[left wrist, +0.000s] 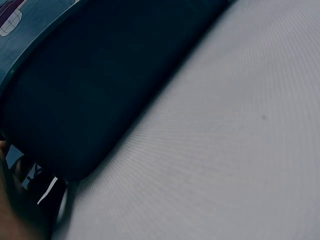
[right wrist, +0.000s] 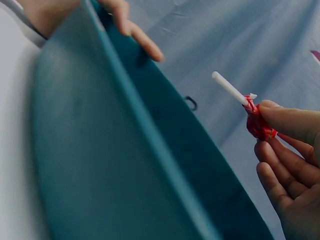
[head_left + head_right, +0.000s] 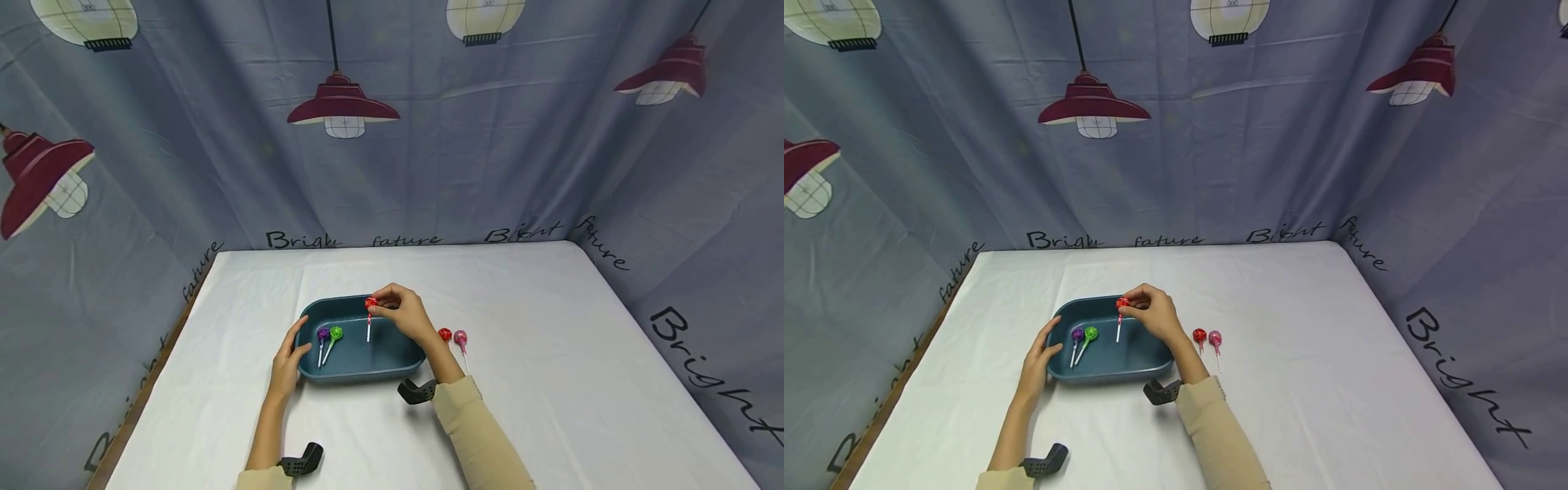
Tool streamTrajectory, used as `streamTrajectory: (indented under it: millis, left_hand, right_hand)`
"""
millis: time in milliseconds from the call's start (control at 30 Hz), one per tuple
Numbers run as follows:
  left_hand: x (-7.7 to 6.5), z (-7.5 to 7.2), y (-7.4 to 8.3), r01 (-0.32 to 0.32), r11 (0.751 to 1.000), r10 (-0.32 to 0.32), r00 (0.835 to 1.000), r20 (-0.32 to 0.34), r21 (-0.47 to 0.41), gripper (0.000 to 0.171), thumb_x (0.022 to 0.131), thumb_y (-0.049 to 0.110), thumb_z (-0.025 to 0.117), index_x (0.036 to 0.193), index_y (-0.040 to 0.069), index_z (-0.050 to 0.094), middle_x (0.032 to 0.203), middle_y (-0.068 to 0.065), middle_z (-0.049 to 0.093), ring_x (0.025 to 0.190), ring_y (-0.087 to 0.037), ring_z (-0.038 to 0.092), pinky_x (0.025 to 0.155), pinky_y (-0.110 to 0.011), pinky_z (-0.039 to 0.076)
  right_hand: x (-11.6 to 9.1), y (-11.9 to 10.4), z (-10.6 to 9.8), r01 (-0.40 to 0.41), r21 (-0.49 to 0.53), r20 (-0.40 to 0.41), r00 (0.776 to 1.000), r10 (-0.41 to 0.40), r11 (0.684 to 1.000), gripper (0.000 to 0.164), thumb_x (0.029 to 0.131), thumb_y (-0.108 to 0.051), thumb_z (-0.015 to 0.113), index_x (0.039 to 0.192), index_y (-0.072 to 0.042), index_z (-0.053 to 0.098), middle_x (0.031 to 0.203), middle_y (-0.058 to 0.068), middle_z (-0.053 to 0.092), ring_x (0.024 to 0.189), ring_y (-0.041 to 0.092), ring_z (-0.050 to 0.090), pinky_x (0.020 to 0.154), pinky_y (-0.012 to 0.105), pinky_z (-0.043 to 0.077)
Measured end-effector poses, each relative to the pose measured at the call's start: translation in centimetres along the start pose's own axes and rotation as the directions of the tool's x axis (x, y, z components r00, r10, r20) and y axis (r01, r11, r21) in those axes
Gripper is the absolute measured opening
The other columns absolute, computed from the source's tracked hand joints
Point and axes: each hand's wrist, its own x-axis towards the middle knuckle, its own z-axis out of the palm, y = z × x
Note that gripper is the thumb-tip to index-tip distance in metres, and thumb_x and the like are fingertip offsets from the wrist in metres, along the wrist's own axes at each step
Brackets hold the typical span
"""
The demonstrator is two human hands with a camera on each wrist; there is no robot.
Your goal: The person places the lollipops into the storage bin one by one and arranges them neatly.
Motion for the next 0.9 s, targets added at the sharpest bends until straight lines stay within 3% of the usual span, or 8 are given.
streamTrajectory:
  millis: [100,333,600,900]
  left_hand:
    - [0.0,0.0,0.0,-0.003,1.0,0.003,1.0,0.007,-0.003,0.05,0.091,0.001,0.047,0.14,0.007,0.04,0.145,-0.009,0.033,0.136,-0.021,0.02,0.109,-0.042,0.014]
    - [0.0,0.1,0.0,0.009,1.0,-0.009,1.0,0.0,0.014,0.05,0.091,0.002,0.048,0.14,0.008,0.04,0.146,-0.009,0.032,0.136,-0.022,0.02,0.109,-0.042,0.014]
    - [0.0,0.1,0.1,0.022,1.0,-0.022,1.0,0.0,0.014,0.05,0.091,0.001,0.047,0.14,0.008,0.04,0.146,-0.01,0.032,0.136,-0.023,0.02,0.109,-0.042,0.014]
    - [0.0,0.0,0.2,0.004,1.0,-0.004,1.0,0.0,0.027,0.05,0.09,0.001,0.048,0.14,0.007,0.04,0.145,-0.01,0.033,0.135,-0.023,0.021,0.109,-0.043,0.015]
  right_hand:
    - [0.6,1.4,1.2,0.017,-0.033,0.006,1.0,-0.016,0.999,0.023,0.077,-0.014,0.074,0.097,-0.007,0.066,0.09,0.003,0.065,0.081,0.015,0.061,0.072,0.026,0.05]
    - [1.2,2.3,3.4,0.053,-0.091,0.033,0.998,-0.05,0.994,0.02,0.078,-0.013,0.073,0.096,-0.006,0.067,0.088,0.004,0.066,0.078,0.014,0.062,0.07,0.025,0.05]
    - [1.3,3.0,4.8,-0.001,-0.146,0.006,1.0,0.002,0.989,0.019,0.076,-0.013,0.076,0.091,-0.005,0.068,0.083,0.004,0.067,0.072,0.012,0.063,0.064,0.021,0.05]
    - [1.2,2.9,5.4,-0.063,-0.22,0.058,0.995,0.077,0.974,0.017,0.073,-0.007,0.077,0.085,-0.002,0.067,0.078,0.005,0.069,0.068,0.01,0.064,0.06,0.02,0.049]
